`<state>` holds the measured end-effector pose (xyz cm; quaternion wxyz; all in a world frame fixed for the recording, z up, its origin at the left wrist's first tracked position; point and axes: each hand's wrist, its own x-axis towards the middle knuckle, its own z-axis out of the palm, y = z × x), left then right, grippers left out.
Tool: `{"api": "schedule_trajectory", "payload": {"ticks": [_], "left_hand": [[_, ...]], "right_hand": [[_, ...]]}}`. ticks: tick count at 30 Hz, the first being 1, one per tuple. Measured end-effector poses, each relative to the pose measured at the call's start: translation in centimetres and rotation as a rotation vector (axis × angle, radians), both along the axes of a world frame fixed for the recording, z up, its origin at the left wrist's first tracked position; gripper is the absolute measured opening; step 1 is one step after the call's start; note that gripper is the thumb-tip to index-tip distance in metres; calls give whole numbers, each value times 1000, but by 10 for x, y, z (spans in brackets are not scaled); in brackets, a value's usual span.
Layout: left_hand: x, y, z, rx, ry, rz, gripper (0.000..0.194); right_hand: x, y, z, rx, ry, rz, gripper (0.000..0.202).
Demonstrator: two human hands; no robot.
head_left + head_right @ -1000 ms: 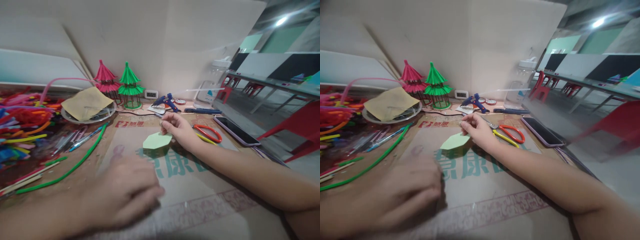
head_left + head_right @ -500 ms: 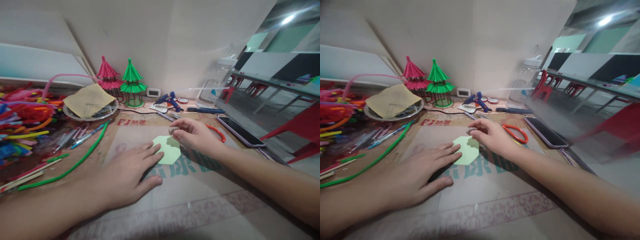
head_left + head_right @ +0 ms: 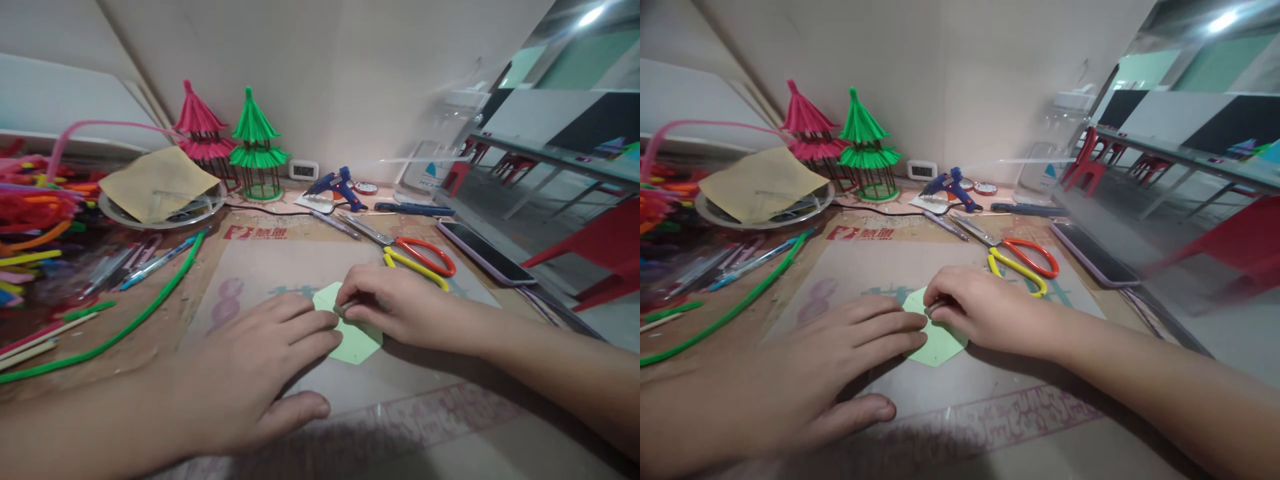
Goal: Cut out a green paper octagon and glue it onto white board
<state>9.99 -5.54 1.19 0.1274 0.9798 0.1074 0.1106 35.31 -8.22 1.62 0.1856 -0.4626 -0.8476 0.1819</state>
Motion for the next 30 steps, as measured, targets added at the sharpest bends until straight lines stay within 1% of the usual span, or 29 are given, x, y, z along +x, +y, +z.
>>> {"api": "schedule_trajectory", "payload": {"ticks": [4,7,9,13,17,20,21,23,25,26,27,30], "left_hand": [[2,1,3,3,28,-16,39],[2,1,5,4,23,-17,40],[2,1,5,5,28,-14,41],[2,1,3,6,61,-23,42],[1,1,4,24,67,-32,40],[1,1,5,19,64,-24,41],[1,1,5,16,63,-23,41],[1,1,4,15,58,-24,41],[1,1,4,18,51,-29,41],[1,1,3,21,45,-29,41],[2,2,3,23,39,-30,40],[2,3,3,22,31,-32,40]], "right_hand": [[-4,10,-8,93,-36,39,9],[-5,18,-12,154,-19,35,9],[-6,17,-10,144,11,22,7],[-7,7,-3,62,18,3,7],[-6,14,-10,150,-28,20,8],[-5,22,-14,187,28,0,8],[-4,23,-14,166,69,-19,6],[-1,20,-9,62,122,-40,3],[1,16,-4,-30,93,-47,2],[2,14,-3,-38,59,-41,2],[2,14,-2,-19,26,-30,2],[2,19,-9,138,-1,13,6]]}}
